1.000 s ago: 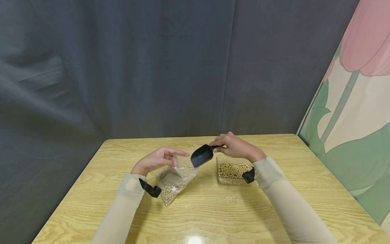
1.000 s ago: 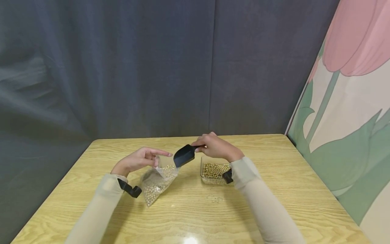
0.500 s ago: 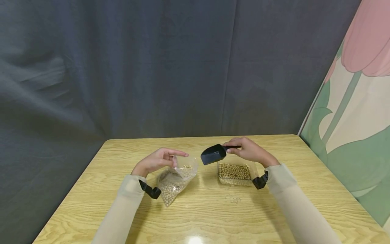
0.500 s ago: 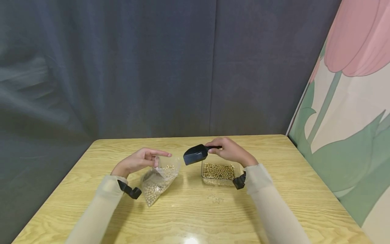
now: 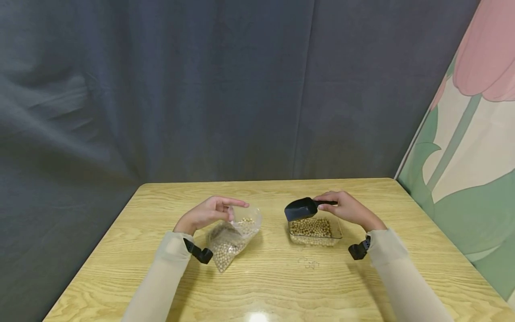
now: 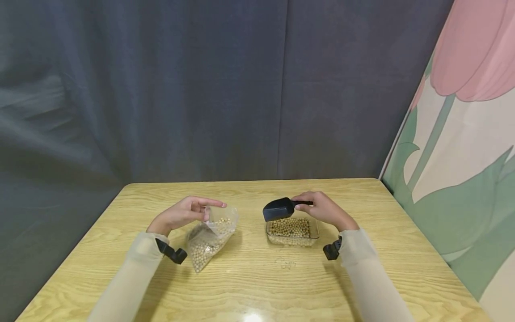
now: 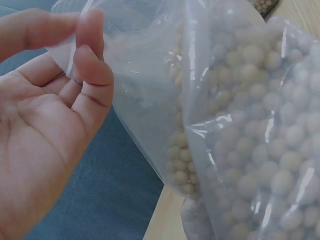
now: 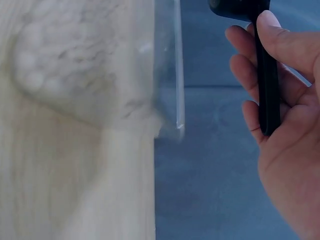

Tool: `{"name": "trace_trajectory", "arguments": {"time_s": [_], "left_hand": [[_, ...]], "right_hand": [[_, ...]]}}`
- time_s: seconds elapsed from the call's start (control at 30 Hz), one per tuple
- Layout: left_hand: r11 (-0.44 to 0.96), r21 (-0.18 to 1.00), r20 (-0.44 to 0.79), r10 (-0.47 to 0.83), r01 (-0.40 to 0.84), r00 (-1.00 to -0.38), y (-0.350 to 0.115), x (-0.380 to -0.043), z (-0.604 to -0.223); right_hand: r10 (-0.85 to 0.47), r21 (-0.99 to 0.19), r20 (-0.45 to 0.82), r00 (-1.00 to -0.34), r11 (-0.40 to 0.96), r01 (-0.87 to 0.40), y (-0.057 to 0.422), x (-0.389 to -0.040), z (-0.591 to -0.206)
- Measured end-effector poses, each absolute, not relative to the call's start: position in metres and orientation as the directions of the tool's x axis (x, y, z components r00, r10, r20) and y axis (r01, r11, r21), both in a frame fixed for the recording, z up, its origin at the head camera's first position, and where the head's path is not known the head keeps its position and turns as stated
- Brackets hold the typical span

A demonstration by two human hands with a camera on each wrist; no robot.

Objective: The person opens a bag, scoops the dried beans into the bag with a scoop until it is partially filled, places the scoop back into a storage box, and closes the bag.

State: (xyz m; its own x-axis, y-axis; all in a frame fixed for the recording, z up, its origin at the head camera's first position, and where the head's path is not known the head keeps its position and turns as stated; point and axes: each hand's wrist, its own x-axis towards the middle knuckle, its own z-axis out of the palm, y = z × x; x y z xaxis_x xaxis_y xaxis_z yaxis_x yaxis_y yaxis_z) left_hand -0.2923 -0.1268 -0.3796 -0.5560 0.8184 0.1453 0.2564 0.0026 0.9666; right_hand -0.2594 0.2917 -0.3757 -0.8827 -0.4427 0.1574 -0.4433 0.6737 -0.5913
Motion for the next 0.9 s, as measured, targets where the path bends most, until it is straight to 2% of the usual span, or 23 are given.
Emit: {"name": "trace_trajectory", "arguments": {"time_s": [0.9], "left_hand": [[0.01,0.969,0.137,0.808,0.246,-0.572,-0.126,-0.291,-0.382]], "right_hand": [[-0.432,-0.573,0.16,-0.888,0.692,-0.44,0.315,-0.258,-0.411]]}}
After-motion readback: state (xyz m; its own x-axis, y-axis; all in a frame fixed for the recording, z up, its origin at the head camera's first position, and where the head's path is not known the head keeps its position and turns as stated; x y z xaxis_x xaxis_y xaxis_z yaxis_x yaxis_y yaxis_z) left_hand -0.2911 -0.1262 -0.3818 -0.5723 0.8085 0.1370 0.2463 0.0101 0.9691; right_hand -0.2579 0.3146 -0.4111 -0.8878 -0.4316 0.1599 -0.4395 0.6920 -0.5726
